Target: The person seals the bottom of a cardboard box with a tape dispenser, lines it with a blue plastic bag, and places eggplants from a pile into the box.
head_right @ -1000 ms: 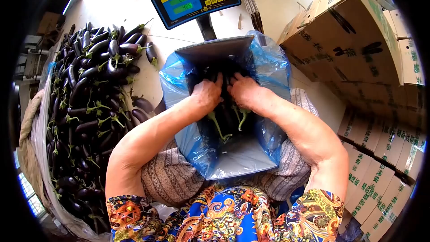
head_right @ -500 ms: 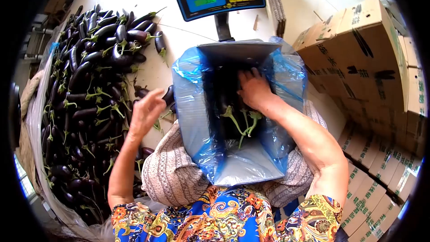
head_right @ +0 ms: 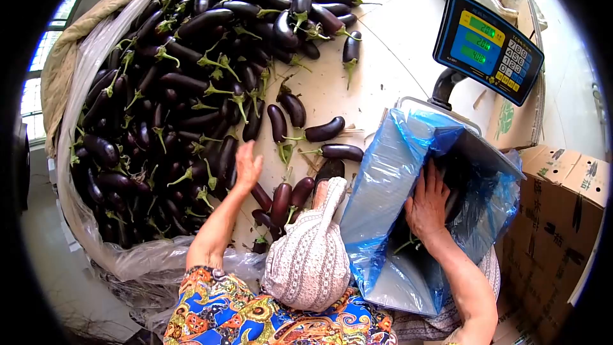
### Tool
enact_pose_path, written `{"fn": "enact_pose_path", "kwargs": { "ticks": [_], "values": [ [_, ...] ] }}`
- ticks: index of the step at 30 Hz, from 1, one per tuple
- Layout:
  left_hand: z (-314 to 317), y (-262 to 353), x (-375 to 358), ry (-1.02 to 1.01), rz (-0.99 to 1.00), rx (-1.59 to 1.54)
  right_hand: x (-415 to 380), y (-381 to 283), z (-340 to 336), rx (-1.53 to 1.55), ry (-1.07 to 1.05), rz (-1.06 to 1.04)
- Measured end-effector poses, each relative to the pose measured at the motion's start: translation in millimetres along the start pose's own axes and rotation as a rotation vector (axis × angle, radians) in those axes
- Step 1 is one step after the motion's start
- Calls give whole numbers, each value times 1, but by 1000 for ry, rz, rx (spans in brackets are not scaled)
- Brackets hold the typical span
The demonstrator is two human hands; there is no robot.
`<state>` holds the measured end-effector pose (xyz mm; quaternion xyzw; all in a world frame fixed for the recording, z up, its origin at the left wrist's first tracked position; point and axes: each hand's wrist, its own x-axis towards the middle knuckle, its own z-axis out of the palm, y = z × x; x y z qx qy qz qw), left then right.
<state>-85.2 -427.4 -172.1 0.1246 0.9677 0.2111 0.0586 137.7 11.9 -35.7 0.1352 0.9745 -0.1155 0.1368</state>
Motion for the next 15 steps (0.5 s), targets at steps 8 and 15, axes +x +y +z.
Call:
{"fn": "enact_pose_path", "kwargs": {
  "ticks": [8, 15],
  "values": [
    [38, -45, 90, -181, -287, 115, 7, 13, -39, 336, -84, 10],
    [-8, 26, 17, -733, -696, -1246, -25, 36, -131, 413, 77, 117]
  ]
}}
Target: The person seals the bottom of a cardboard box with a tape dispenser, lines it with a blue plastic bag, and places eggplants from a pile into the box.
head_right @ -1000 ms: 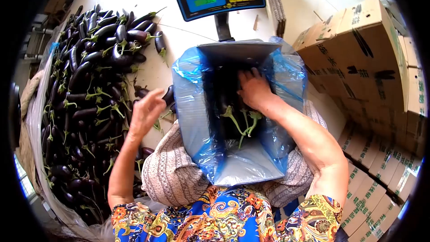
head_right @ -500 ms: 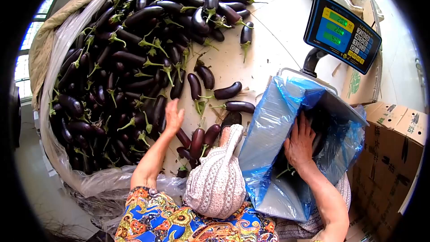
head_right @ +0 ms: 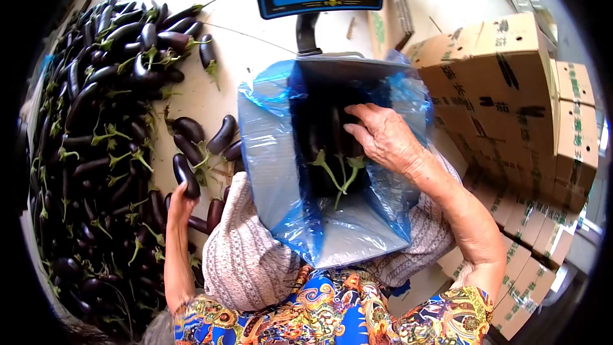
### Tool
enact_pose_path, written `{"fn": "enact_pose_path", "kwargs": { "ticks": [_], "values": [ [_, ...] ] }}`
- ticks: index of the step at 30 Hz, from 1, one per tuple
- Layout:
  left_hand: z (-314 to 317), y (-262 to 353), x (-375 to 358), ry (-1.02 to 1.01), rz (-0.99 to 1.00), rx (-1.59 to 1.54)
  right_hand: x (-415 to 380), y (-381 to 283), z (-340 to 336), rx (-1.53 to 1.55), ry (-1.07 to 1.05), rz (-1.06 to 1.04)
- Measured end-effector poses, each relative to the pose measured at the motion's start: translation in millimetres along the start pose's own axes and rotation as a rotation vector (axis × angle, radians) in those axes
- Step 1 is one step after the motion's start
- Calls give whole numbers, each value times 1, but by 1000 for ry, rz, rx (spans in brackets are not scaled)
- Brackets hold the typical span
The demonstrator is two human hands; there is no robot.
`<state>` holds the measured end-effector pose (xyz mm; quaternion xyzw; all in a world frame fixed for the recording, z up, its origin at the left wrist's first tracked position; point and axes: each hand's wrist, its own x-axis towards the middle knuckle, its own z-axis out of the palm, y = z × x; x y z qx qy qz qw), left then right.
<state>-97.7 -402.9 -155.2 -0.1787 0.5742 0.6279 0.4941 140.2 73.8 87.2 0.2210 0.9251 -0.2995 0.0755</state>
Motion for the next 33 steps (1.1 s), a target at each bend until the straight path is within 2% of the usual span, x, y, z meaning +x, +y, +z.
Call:
{"fn": "enact_pose_path", "kwargs": {
  "ticks": [2, 4, 6, 8, 14, 15, 18, 22, 23, 26, 30, 33],
  "values": [
    [15, -4, -43, -118, 52, -88, -9, 6, -8, -24, -7, -34],
    [60, 25, -88, -211, 92, -10, -18, 12, -6, -151, -87, -136],
    [94, 54, -115, -291, 156, 153, -27, 8, 8, -304, -213, -213],
    [129, 81, -129, -322, 241, 329, -37, 19, 33, -469, -341, -378],
    [224, 147, -151, -538, 304, 570, -42, 26, 59, -455, -302, -381],
    [236, 153, -154, -569, 285, 596, -45, 30, 58, -309, -241, -354],
    [253, 157, -147, -628, 269, 716, -45, 29, 39, -307, -201, -75],
    [276, 157, -140, -626, 284, 852, -45, 23, 51, -368, -160, -89],
    [277, 157, -139, -635, 282, 849, -43, 37, 65, -591, 8, -369],
    [284, 154, -137, -649, 282, 830, -48, 36, 88, -939, -64, -326],
    [276, 146, -126, -656, 266, 797, -45, 31, 65, -506, -16, -379],
    [275, 134, -113, -686, 264, 719, -51, 39, 82, -490, -16, -336]
  ]
}}
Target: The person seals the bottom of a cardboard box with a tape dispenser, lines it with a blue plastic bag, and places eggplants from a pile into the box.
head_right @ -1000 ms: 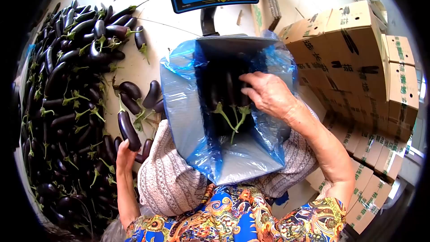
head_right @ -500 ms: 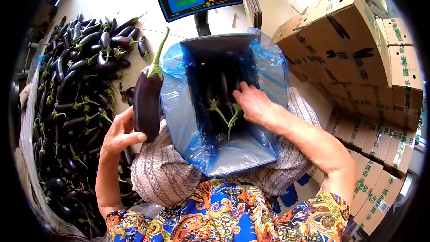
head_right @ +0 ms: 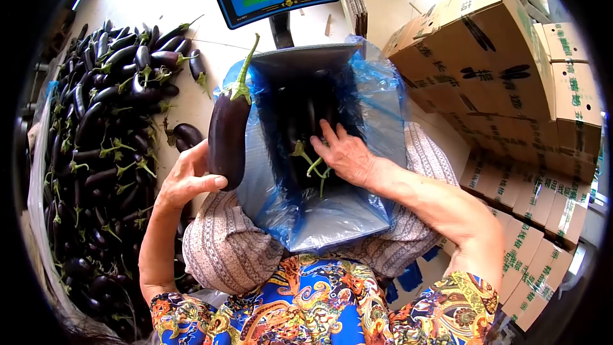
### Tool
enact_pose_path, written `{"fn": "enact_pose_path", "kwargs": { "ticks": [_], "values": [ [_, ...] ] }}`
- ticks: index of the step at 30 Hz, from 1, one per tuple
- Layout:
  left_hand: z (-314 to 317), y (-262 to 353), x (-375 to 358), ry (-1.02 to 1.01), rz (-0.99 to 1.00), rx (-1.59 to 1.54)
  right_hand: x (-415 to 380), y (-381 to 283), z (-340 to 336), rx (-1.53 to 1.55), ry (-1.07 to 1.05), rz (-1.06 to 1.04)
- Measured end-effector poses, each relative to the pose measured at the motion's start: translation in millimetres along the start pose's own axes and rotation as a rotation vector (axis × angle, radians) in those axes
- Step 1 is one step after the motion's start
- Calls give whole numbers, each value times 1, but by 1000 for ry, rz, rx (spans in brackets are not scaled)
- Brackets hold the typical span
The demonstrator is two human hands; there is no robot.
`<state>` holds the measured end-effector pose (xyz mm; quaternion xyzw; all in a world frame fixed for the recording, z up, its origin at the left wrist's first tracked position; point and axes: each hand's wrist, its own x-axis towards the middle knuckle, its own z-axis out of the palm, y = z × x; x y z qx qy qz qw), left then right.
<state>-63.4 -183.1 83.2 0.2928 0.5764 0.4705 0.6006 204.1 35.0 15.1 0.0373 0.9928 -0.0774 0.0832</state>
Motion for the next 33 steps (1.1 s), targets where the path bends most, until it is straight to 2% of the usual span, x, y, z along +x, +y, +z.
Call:
{"fn": "enact_pose_path", "kwargs": {
  "ticks": [1, 2, 5, 7, 9, 10, 13, 16, 19, 22, 25, 28, 31, 33],
  "values": [
    [1, -4, 2, -6, 9, -17, -3, -2, 9, -21, 4, 9],
    [2, -5, 5, 8, 17, -10, -4, -4, 17, -7, -89, 77],
    [0, -6, 9, -23, -24, 23, -2, -15, -9, 246, -106, 194],
    [-2, -12, 10, -2, -8, 4, 10, -5, -1, 537, 115, 298],
    [-5, -16, 10, 12, -2, 6, 27, -2, -24, 618, 138, 577],
    [-5, -16, 11, 16, -2, 20, 37, 3, -16, 404, 321, 400],
    [-7, -17, 8, 37, 11, 46, 75, 21, 11, 43, 27, 402],
    [-5, -17, 7, 59, 32, 43, 110, 26, 53, -114, 129, 674],
    [-5, -23, 6, 82, 33, 90, 110, 15, 54, -124, 180, 596],
    [-7, -26, 9, 48, 68, 89, 109, 22, 41, -114, 114, 477],
    [-5, -28, 15, 48, 94, 66, 128, 25, 40, -103, -173, 587],
    [-7, -31, 19, 53, 35, 70, 131, 23, 43, -128, -158, 595],
    [-2, -25, 16, 64, 63, 71, 129, 30, 36, -34, -154, 594],
    [0, -21, 12, 26, 76, 58, 124, 45, 25, 37, -265, 546]
  ]
}}
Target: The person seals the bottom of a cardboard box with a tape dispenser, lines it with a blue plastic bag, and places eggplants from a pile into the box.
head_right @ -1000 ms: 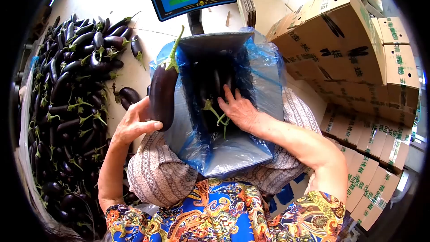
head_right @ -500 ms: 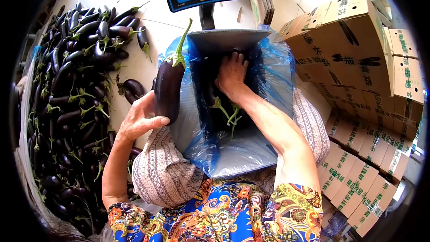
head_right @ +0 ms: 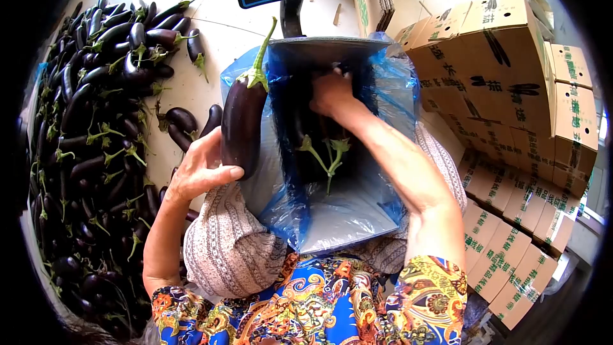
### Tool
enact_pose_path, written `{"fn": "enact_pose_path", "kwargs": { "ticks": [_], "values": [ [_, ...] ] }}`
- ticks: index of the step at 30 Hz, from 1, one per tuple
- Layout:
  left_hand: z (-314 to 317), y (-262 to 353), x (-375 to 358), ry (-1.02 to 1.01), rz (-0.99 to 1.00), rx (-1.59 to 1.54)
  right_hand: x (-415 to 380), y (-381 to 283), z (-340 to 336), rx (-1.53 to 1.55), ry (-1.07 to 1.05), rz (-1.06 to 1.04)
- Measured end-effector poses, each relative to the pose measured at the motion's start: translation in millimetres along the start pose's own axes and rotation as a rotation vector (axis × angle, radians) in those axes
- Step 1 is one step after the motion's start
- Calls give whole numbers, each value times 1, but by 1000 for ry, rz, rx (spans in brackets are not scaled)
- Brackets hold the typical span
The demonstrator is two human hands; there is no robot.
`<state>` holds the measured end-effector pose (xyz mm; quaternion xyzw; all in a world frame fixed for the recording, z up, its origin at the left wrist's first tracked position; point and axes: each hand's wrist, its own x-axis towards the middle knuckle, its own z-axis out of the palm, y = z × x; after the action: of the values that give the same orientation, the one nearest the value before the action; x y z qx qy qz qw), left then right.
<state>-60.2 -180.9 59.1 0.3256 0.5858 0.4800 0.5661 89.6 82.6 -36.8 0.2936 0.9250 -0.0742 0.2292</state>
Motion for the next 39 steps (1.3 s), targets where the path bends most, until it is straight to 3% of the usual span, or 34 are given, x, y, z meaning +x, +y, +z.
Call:
{"fn": "enact_pose_path", "kwargs": {
  "ticks": [1, 4, 5, 8, 16, 18, 19, 21, 24, 25, 27, 32, 36, 38, 39],
  "values": [
    [0, 1, -2, -18, -13, -15, -2, 8, -7, 19, -61, -24],
    [-5, 12, -9, -68, -33, 16, -43, 21, -14, 155, 283, -163],
    [-8, 14, -11, -76, -5, 80, -54, 24, -16, 73, 282, -169],
    [-6, 19, -10, -66, 43, 135, -77, 10, -28, -82, -68, -7],
    [3, 20, -8, -38, 34, 154, -68, 16, -40, 96, -256, 42],
    [1, 18, -11, -37, 21, 146, -65, 31, -59, 231, -252, 104],
    [0, 21, -13, -37, 3, 132, -64, 53, -57, 418, -196, 21],
    [1, 25, -14, -22, -21, 80, -74, 85, -68, 456, -69, -194],
    [2, 31, -11, -28, -54, 47, -100, 79, -125, 876, -389, 181],
    [0, 29, -10, -41, -51, 82, -103, 91, -121, 1023, -385, 186],
    [-3, 30, -10, -87, -46, 113, -110, 95, -124, 966, -352, 12],
    [3, 45, -13, -83, -63, 15, -156, 66, -112, 1303, -406, 150],
    [0, 55, -14, -119, -106, 85, -168, 49, -110, 1354, -336, 191],
    [7, 62, -13, -138, -134, 81, -162, 73, -68, 1350, -253, 40],
    [9, 65, -13, -160, -146, 56, -166, 66, -75, 1472, -249, 131]
  ]
}}
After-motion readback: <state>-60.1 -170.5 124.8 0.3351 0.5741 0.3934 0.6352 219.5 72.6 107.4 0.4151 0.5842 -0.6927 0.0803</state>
